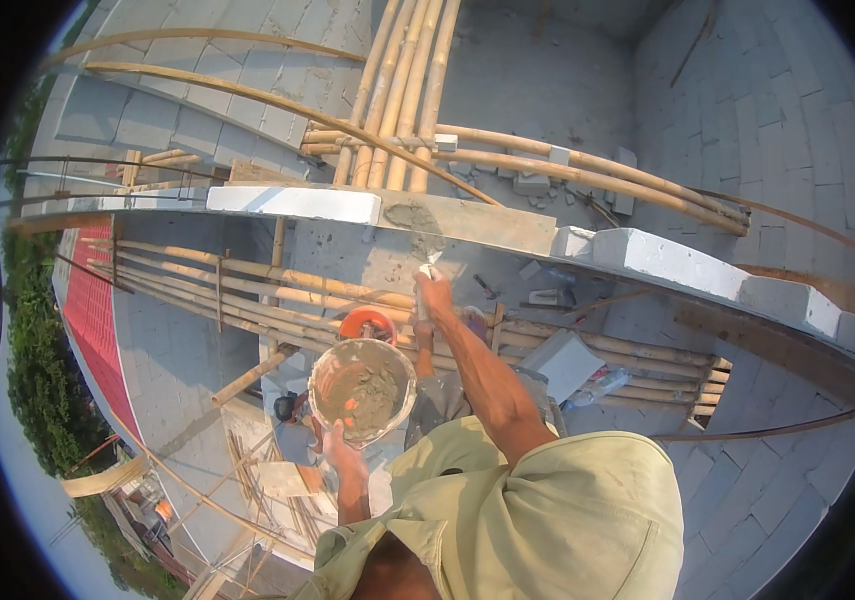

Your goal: The person applies mortar to the edges of concrete blocks using a trowel, positions the blocks onto a wall, and taps them into place with a wooden mallet while standing on a bamboo scaffold.

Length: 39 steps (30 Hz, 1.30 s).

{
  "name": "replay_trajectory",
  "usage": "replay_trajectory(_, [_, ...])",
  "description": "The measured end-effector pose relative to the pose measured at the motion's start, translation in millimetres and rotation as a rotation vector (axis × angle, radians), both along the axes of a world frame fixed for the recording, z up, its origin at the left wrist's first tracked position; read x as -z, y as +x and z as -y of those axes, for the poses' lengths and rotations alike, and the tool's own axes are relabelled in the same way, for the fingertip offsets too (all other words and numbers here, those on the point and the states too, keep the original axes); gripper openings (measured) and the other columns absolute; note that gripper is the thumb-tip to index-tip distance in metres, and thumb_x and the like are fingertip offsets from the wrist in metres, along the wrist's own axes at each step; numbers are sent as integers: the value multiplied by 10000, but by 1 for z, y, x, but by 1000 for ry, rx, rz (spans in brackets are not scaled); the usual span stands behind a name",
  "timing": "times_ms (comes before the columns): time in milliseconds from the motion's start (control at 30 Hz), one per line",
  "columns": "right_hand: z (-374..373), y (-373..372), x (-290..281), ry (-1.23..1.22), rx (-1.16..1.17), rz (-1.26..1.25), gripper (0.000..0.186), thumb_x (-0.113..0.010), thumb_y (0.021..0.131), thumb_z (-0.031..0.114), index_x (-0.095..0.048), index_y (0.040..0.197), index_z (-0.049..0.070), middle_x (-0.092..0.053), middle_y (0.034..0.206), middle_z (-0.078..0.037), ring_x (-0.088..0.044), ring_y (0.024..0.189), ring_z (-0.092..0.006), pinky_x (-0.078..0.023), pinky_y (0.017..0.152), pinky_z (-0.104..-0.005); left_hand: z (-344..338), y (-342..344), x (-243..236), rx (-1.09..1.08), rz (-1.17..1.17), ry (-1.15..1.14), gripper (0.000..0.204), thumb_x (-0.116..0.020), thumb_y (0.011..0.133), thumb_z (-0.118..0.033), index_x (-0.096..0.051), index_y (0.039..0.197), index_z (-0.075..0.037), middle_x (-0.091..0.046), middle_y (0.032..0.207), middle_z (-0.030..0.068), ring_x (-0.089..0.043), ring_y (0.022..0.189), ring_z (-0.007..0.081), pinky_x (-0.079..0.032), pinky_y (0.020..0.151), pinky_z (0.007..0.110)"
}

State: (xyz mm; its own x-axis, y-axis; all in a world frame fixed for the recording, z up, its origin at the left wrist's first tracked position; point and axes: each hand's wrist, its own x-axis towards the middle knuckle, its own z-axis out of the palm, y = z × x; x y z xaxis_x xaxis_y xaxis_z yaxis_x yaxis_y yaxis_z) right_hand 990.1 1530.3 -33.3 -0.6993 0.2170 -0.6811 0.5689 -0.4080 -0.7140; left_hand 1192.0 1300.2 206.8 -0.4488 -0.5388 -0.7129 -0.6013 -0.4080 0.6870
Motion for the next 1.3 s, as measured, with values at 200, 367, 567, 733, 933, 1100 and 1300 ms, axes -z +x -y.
replay_trajectory(200, [-48, 42, -12, -148, -36, 74, 211, -621, 959, 252, -616, 1018, 49, -603, 739, -80, -596, 563, -188, -489, 432, -363, 6, -2, 6, -31, -69, -22, 217, -624, 1004, -172, -601, 1175, -41, -696, 1066, 83, -708, 864, 178, -527, 588, 316])
replay_trajectory(367, [-105, 68, -95, 44, -374, 223, 286, -605, 929, 251, -661, 1105, 32, -657, 806, -106, -643, 634, -240, -543, 546, -406, 16, -31, 21, 140, -45, -125, 163, -615, 1012, -214, -597, 1085, -69, -688, 969, 32, -647, 703, 146, -459, 531, 303])
replay_trajectory(567, [-101, 67, -238, 505, -1069, -155, 581, -685, 804, 329, -682, 1239, -56, -728, 1115, -270, -685, 1073, -428, -510, 939, -488, 0, -84, 3, 567, -148, -489, 203, -702, 978, -222, -628, 883, -58, -505, 752, -45, -414, 651, 47, -320, 537, 267])
replay_trajectory(733, [-42, 62, -213, 875, -1359, -225, 375, -692, 810, 282, -742, 985, -46, -734, 983, -275, -725, 887, -440, -572, 748, -494, -37, -124, -29, 807, -236, -426, 290, -733, 961, -185, -556, 772, -53, -399, 691, -70, -327, 641, 43, -250, 541, 284])
replay_trajectory(933, [-38, 77, -227, 736, -1380, -205, 309, -667, 830, 237, -730, 938, -46, -729, 957, -288, -729, 833, -442, -577, 693, -497, -53, -128, -24, 872, -351, -415, 369, -751, 950, -169, -488, 714, -63, -359, 680, -81, -314, 645, 38, -244, 552, 280])
replay_trajectory(1100, [-86, 56, -261, 100, -1209, 20, 406, -675, 888, 310, -724, 1146, 0, -706, 816, -116, -683, 723, -211, -536, 662, -391, -53, -127, -8, 838, -338, -381, 341, -737, 968, -174, -511, 735, -69, -370, 695, -87, -316, 649, 37, -252, 555, 275])
replay_trajectory(1300, [-131, 66, -214, -50, -841, -174, 251, -687, 888, 210, -725, 1030, 7, -668, 801, -65, -608, 634, -140, -496, 619, -301, -20, -114, 11, 377, -214, -178, 294, -645, 1046, -289, -602, 837, -85, -478, 725, -76, -382, 615, 39, -307, 530, 246])
